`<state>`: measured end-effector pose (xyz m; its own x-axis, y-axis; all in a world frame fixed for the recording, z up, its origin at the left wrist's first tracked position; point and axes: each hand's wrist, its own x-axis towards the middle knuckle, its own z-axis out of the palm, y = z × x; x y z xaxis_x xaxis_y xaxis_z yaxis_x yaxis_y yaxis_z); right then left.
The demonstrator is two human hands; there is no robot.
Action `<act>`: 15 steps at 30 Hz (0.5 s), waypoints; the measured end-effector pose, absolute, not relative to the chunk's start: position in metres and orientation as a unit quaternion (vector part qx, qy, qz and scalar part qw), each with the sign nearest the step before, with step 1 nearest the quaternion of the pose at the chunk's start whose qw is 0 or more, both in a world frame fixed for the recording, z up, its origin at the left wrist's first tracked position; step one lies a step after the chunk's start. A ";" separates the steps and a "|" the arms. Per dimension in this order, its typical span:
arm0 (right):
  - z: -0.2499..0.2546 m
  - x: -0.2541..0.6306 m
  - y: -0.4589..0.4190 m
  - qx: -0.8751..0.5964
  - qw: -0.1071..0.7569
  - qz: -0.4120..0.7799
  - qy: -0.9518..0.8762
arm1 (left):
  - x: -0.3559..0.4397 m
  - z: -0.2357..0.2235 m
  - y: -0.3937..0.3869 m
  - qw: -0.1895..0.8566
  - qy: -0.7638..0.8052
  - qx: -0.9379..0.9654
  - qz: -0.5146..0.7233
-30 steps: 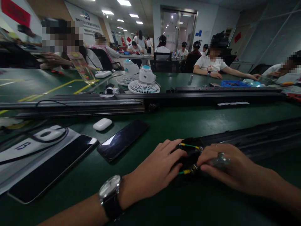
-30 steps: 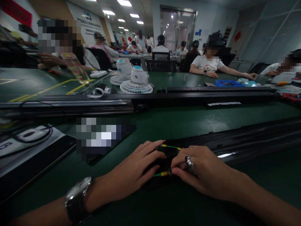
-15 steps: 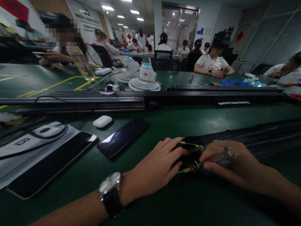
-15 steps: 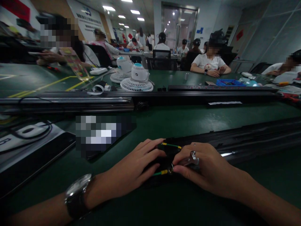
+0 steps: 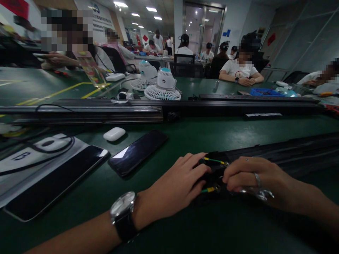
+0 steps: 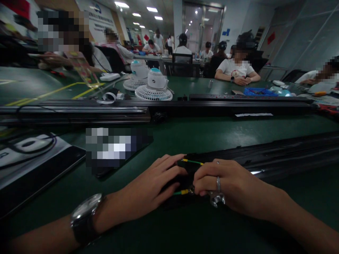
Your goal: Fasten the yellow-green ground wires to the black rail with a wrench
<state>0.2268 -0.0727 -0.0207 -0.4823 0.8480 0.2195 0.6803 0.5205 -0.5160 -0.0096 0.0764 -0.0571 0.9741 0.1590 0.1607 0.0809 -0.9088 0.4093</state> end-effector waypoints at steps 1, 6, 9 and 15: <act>-0.021 0.228 -0.072 -0.453 0.254 0.184 -0.834 | -0.010 -0.057 0.076 0.204 0.060 0.972 0.097; -0.026 0.228 -0.073 -0.477 0.337 0.128 -0.802 | -0.011 -0.058 0.076 0.209 0.061 0.971 0.098; -0.028 0.227 -0.076 -0.502 0.316 0.105 -0.798 | -0.011 -0.058 0.076 0.216 0.060 0.969 0.100; -0.035 0.227 -0.075 -0.541 0.290 0.104 -0.783 | -0.012 -0.057 0.076 0.223 0.058 0.967 0.107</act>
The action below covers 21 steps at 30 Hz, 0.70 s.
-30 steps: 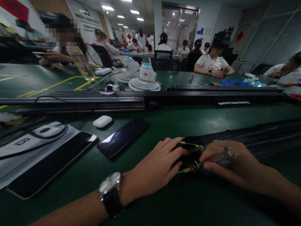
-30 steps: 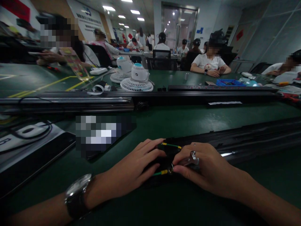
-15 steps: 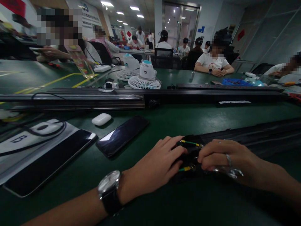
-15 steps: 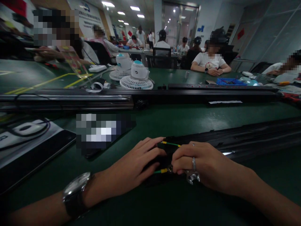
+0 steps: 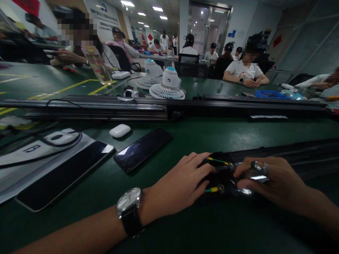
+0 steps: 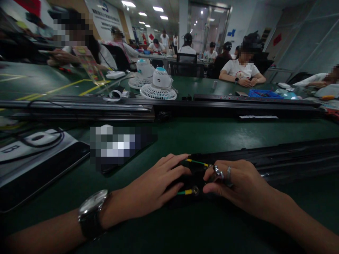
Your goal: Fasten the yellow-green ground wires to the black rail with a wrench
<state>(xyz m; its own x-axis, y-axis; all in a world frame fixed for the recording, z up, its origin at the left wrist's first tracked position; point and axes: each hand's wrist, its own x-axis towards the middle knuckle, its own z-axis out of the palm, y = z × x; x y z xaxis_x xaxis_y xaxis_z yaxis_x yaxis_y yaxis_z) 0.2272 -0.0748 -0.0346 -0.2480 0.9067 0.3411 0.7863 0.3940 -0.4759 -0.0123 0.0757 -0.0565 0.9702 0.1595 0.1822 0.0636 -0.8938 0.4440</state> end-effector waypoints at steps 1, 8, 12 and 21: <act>-0.035 0.227 -0.074 -0.542 0.284 0.105 -0.784 | -0.013 -0.056 0.076 0.225 0.058 0.967 0.106; -0.029 0.222 -0.075 -0.560 0.292 0.087 -0.770 | -0.012 -0.057 0.076 0.217 0.062 0.969 0.097; -0.028 0.219 -0.079 -0.564 0.317 0.081 -0.758 | -0.012 -0.056 0.076 0.215 0.060 0.969 0.103; -0.035 0.217 -0.076 -0.555 0.310 0.106 -0.764 | -0.011 -0.057 0.075 0.224 0.061 0.967 0.106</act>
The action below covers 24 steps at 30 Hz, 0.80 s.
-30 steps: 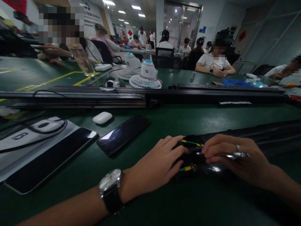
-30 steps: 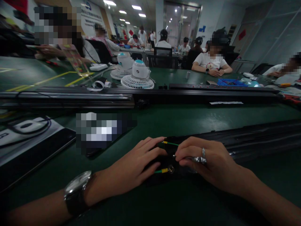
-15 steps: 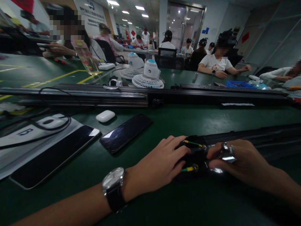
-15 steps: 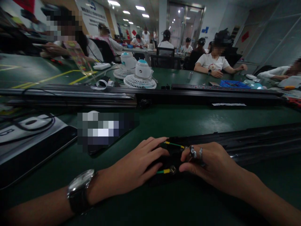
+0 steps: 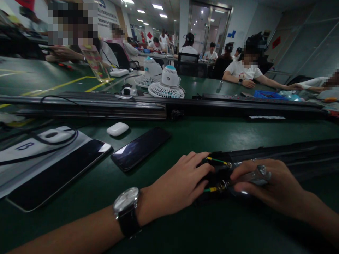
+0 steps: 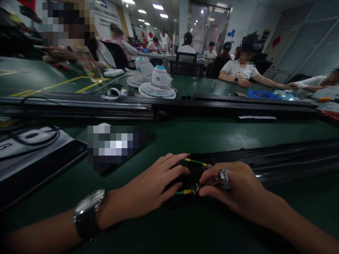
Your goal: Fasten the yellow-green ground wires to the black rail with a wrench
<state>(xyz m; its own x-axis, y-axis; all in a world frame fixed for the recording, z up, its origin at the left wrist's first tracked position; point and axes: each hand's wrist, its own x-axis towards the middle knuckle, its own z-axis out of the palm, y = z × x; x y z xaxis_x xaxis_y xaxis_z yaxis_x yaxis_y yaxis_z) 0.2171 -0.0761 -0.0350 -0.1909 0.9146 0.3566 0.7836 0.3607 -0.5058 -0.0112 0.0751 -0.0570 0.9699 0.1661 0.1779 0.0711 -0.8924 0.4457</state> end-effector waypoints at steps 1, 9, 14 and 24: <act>-0.035 0.218 -0.076 -0.552 0.310 0.111 -0.766 | -0.011 -0.057 0.075 0.222 0.062 0.967 0.104; -0.034 0.226 -0.072 -0.479 0.272 0.159 -0.819 | -0.011 -0.058 0.075 0.225 0.060 0.967 0.101; -0.028 0.221 -0.073 -0.486 0.276 0.195 -0.806 | -0.011 -0.056 0.074 0.228 0.059 0.967 0.101; -0.025 0.225 -0.073 -0.455 0.274 0.258 -0.807 | -0.012 -0.059 0.075 0.216 0.055 0.969 0.105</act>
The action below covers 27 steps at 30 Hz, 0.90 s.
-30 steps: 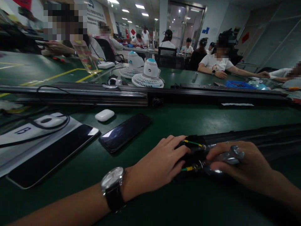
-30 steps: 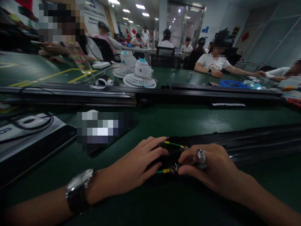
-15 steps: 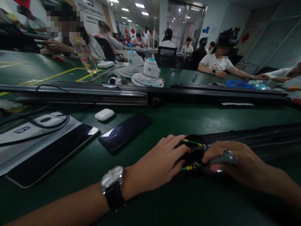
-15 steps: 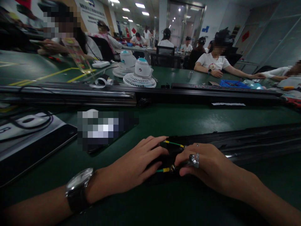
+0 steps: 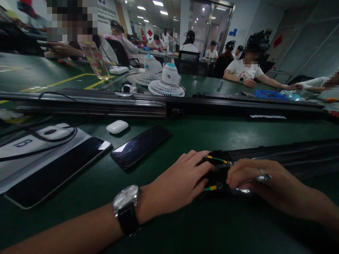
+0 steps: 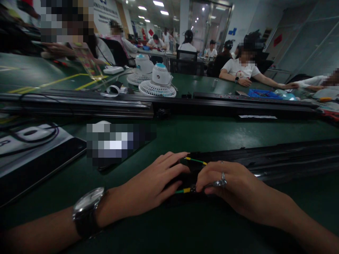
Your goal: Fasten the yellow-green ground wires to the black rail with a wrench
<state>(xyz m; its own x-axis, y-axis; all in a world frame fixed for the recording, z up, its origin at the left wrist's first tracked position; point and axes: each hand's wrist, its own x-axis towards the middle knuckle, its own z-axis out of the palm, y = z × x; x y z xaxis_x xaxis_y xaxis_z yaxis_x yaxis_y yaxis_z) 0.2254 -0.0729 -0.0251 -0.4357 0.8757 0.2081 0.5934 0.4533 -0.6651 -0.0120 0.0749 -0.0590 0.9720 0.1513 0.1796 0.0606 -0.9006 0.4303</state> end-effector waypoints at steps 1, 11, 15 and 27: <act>-0.024 0.226 -0.073 -0.464 0.276 0.249 -0.804 | -0.012 -0.059 0.075 0.215 0.055 0.970 0.104; -0.030 0.226 -0.076 -0.568 0.315 0.091 -0.755 | -0.012 -0.060 0.075 0.212 0.063 0.971 0.097; -0.029 0.222 -0.077 -0.583 0.332 0.062 -0.739 | -0.012 -0.059 0.075 0.216 0.062 0.970 0.095; -0.029 0.225 -0.073 -0.579 0.307 0.047 -0.754 | -0.011 -0.058 0.076 0.215 0.061 0.970 0.100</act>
<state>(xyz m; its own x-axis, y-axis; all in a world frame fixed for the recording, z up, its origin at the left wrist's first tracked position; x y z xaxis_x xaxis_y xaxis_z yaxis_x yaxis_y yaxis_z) 0.2246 -0.0727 -0.0293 -0.1415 0.9018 0.4084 0.8441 0.3255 -0.4261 -0.0112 0.0756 -0.0585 0.9726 0.1607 0.1683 0.0746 -0.9005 0.4284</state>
